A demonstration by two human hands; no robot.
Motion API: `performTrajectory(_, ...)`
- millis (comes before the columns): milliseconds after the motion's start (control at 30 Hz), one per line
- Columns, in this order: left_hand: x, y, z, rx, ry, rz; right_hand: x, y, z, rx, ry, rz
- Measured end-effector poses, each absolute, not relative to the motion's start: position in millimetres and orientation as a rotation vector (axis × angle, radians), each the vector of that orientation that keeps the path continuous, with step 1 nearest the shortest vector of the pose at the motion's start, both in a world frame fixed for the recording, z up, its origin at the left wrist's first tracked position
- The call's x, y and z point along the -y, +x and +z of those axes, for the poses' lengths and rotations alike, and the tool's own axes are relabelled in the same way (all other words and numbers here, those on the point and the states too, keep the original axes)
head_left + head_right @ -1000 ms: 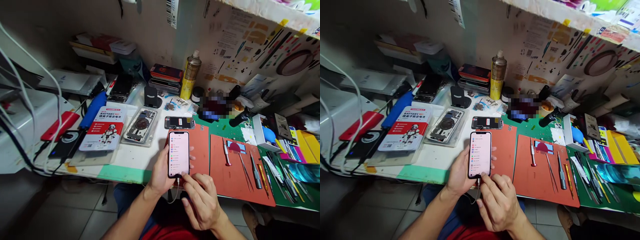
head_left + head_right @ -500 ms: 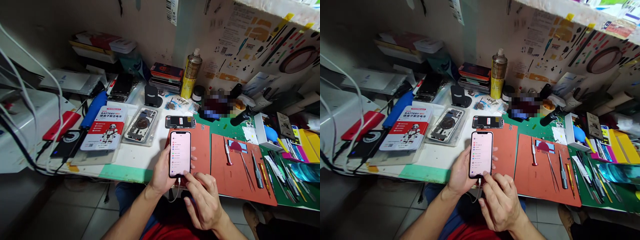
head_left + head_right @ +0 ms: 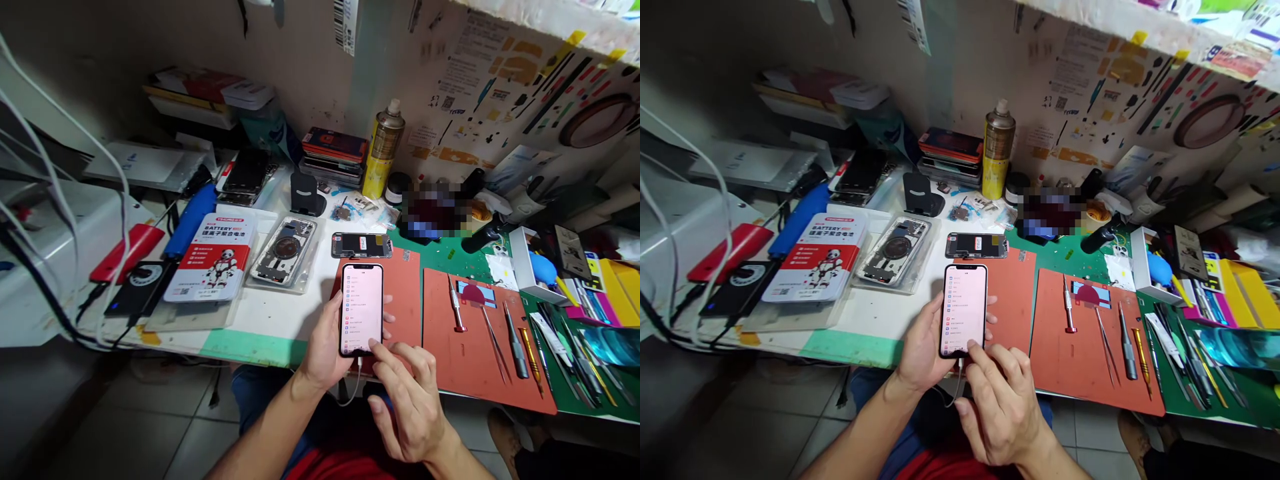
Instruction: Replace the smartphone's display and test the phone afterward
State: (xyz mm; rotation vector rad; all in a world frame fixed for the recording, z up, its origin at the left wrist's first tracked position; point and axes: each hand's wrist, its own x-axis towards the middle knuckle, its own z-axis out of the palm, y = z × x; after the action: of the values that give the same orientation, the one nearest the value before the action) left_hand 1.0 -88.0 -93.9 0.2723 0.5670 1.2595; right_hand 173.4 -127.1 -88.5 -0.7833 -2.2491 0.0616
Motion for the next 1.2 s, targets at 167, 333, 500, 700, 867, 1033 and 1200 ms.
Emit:
performTrajectory(167, 89.0, 0.4, -96.9, -0.572, 0.26, 1.23, 127.2, 173.6, -90.3, 2.254, -0.77, 0.081)
performTrajectory(333, 88.8, 1.5, -95.4, -0.561, 0.239, 1.278, 123.2, 169.7, -92.4, 2.287, -0.831, 0.083)
performTrajectory(500, 88.5, 2.6, -93.4, -0.567, 0.219, 1.283, 118.3, 166.7, -92.4, 2.258, -0.907, 0.068)
performTrajectory(700, 88.5, 2.5, -92.7, -0.567, 0.231, 1.298, 122.3, 169.0, -94.4, 2.263, -0.879, 0.068)
performTrajectory(867, 89.2, 2.4, -94.2, -0.565, 0.232, 1.278, 121.5, 167.8, -96.2, 2.252, -0.879, 0.09)
performTrajectory(1033, 89.0, 2.1, -94.1, -0.568, 0.244, 1.284, 121.2, 168.3, -97.1, 2.256, -0.872, 0.087)
performTrajectory(1200, 88.6, 1.8, -93.2, -0.569, 0.238, 1.282, 122.0, 168.9, -97.0, 2.248, -0.864, 0.079)
